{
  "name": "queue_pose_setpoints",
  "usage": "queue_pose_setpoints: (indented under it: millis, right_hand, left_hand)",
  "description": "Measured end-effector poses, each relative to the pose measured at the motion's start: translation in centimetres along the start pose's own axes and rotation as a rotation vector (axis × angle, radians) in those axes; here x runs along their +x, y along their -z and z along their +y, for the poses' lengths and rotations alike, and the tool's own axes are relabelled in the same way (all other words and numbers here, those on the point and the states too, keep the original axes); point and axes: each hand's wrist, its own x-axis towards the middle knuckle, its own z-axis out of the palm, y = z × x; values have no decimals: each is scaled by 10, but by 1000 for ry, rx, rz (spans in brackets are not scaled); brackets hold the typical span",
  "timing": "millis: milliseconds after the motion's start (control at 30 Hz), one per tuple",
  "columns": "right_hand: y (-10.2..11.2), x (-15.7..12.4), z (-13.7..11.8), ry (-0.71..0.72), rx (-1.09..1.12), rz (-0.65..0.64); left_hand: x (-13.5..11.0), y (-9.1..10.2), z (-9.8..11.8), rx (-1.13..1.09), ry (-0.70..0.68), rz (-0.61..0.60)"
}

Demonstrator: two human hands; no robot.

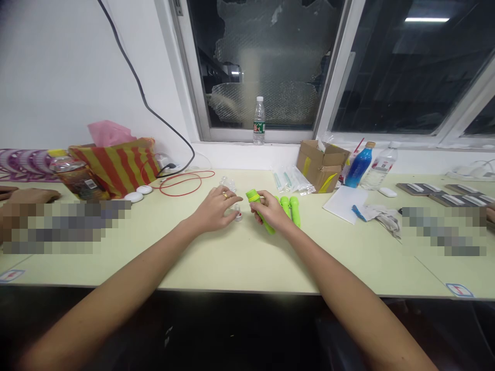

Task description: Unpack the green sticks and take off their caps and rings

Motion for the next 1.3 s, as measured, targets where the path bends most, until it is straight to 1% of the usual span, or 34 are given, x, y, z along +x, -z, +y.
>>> queue_pose_setpoints:
  millis: [100, 167, 200, 333, 400, 500, 567, 633, 767, 933, 1167, 1300]
  right_hand:
    - [-2, -1, -1, -10, 16, -14]
    - [-2, -1, -2, -16, 44, -26]
    - [-2, -1, -2, -20, 60, -32]
    - [-2, 0, 1, -71, 112, -60]
    - [-3, -1, 4, -116, 116, -105]
    - [-7, -2, 6, -154, 101, -184]
    - [-11, -4, 7, -159, 96, -218]
    - [-15, -5, 8, -159, 100, -233]
    - [-18, -7, 8, -158, 111, -221]
    - [-18, -8, 8, -171, 121, -194]
    - [-19, -8, 6, -152, 92, -149]
    - [-18, -7, 5, -141, 94, -154]
  left_hand:
    - [1, -7, 4, -30, 60, -33]
    - [1, -7, 6, -93, 106, -2]
    - [2, -6, 6, -133, 141, 51]
    - [4, -1, 8, -364, 357, 357]
    - [4, -1, 8, -515, 450, 440]
    - [5, -5, 9, -720, 520, 494]
    - [5, -7, 10, -802, 518, 493]
    - [6, -8, 11, -832, 494, 466]
    - [5, -7, 13, -828, 441, 419]
    - [4, -5, 14, -833, 399, 418]
    - [4, -2, 18, -781, 383, 363]
    - [3, -5, 23, -765, 378, 320]
